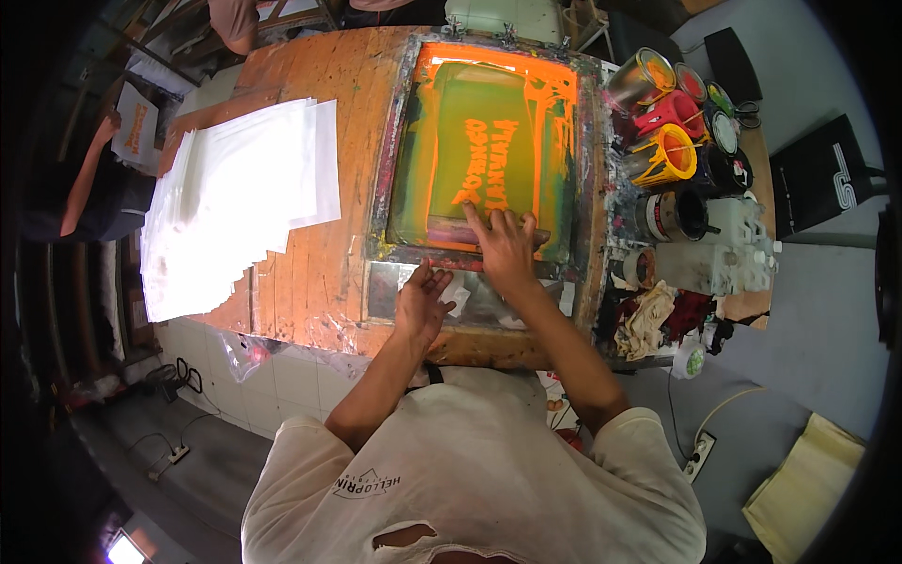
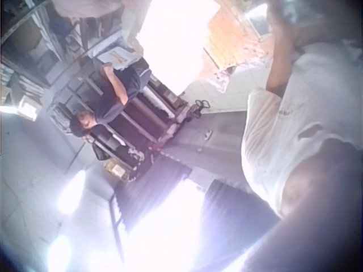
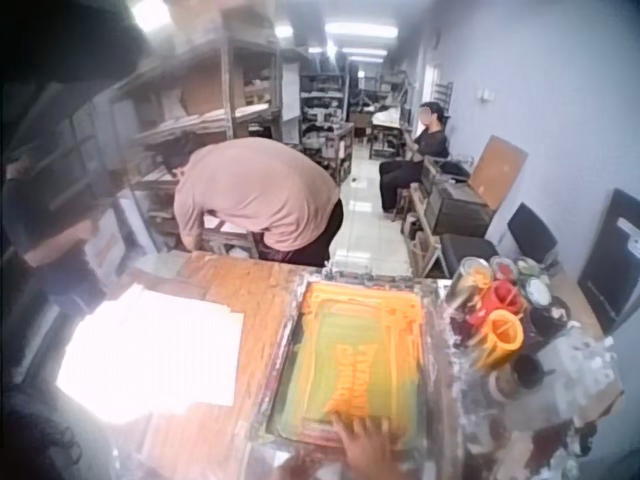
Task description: The person performs screen printing by placing sheets of paper onto a backlit glass table, lowering a screen frame, and using a squeegee to apply orange ink across the stencil.
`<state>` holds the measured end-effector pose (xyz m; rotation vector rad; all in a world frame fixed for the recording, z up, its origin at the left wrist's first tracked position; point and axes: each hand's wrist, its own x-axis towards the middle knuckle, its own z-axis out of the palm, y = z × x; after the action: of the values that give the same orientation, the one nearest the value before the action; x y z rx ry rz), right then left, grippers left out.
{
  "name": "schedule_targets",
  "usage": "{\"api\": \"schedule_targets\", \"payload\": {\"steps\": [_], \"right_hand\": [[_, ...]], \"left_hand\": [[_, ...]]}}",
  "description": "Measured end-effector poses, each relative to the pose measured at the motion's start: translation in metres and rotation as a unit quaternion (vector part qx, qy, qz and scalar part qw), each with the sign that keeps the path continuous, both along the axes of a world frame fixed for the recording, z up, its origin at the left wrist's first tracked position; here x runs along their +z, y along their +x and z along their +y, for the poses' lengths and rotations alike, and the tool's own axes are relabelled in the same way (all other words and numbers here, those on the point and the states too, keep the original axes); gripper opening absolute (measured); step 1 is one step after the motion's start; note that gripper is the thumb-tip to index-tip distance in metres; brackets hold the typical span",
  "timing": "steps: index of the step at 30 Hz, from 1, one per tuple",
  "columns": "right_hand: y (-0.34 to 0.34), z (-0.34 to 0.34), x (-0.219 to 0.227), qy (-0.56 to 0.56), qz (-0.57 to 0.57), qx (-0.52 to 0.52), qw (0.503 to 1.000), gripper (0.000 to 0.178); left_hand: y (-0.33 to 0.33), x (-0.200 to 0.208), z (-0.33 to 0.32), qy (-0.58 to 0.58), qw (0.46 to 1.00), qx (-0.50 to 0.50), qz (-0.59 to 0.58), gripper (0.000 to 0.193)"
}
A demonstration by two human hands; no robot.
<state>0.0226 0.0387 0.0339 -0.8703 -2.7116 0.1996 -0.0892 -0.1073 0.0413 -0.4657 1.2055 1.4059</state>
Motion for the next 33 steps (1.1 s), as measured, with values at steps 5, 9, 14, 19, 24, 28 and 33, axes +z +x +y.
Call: {"api": "schedule_targets", "payload": {"steps": [5,9,14,19,24,28,33], "right_hand": [[-0.017,0.022,-0.011,0.053,0.006,-0.018,0.998,0.065],[-0.043,0.079,-0.011,0.049,-0.007,-0.030,0.998,0.064],[-0.092,0.183,-0.028,0.090,-0.022,-0.054,0.994,0.072],[-0.133,0.267,-0.028,0.080,-0.039,-0.071,0.993,0.077],[-0.126,0.306,-0.028,0.035,-0.036,-0.041,0.998,0.073],[-0.096,0.323,-0.027,0.111,-0.027,-0.101,0.988,0.067],[-0.110,0.299,-0.031,0.151,-0.046,-0.080,0.984,0.069]], "left_hand": [[-0.005,-0.008,0.001,0.029,1.000,0.007,-0.011,0.067],[-0.002,0.000,0.007,0.000,1.000,-0.004,-0.005,0.046],[-0.004,-0.001,0.010,-0.015,1.000,-0.008,-0.011,0.036],[-0.003,0.002,0.010,-0.019,0.999,0.018,-0.027,0.030],[-0.003,0.000,0.008,-0.020,0.998,0.048,-0.040,0.028],[-0.004,-0.003,0.002,-0.005,0.998,0.049,-0.039,0.028],[-0.007,-0.006,0.000,0.036,0.999,0.029,-0.018,0.028]]}}
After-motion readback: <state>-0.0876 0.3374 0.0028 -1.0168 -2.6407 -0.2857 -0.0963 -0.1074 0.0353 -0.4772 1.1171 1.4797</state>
